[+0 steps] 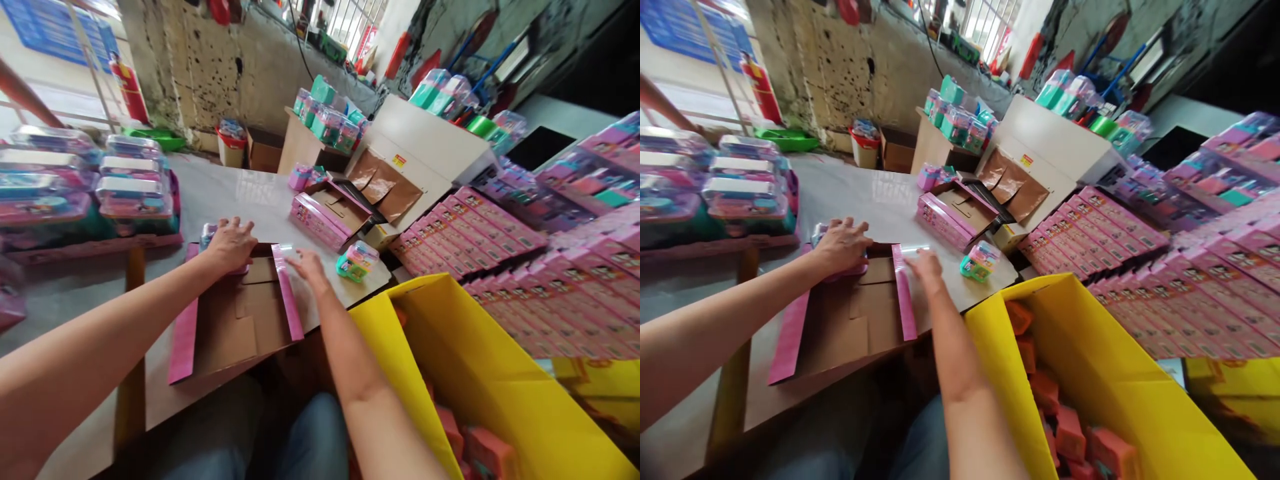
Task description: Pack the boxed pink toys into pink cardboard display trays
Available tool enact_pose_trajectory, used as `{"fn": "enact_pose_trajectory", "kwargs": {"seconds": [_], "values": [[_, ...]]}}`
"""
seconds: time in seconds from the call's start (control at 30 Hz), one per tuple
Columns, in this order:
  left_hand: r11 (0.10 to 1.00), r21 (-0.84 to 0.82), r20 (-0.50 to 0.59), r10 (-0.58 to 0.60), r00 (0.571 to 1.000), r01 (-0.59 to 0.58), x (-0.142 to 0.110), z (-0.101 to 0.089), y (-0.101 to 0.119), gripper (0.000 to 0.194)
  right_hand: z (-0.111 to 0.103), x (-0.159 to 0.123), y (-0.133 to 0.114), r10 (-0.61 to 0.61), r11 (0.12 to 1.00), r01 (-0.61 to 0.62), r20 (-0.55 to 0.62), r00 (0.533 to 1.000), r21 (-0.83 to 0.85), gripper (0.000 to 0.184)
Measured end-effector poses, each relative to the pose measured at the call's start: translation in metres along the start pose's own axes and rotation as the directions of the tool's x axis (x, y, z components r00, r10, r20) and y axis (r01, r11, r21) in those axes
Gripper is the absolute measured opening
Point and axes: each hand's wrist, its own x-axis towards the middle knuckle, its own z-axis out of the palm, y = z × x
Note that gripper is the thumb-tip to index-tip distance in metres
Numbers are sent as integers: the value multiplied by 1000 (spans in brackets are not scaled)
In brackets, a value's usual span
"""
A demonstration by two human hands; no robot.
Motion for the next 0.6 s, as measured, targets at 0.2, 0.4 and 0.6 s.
{"fn": "enact_pose_trajectory", "kwargs": {"seconds": [0.2, 0.4, 0.6], "values": [[999, -20, -6, -29, 1000, 29, 3, 2, 0, 31, -112, 21, 84, 247, 939, -312, -344, 906, -148, 81], [998, -54, 2, -41, 999, 41, -4, -4, 10, 41, -80, 9, 56, 138, 939, -198, -218, 966, -280, 70], [995, -85, -37, -56, 998, 53, -13, -4, 9, 50, -60, -99, 18, -326, 912, 377, 269, 906, -164, 52]]}}
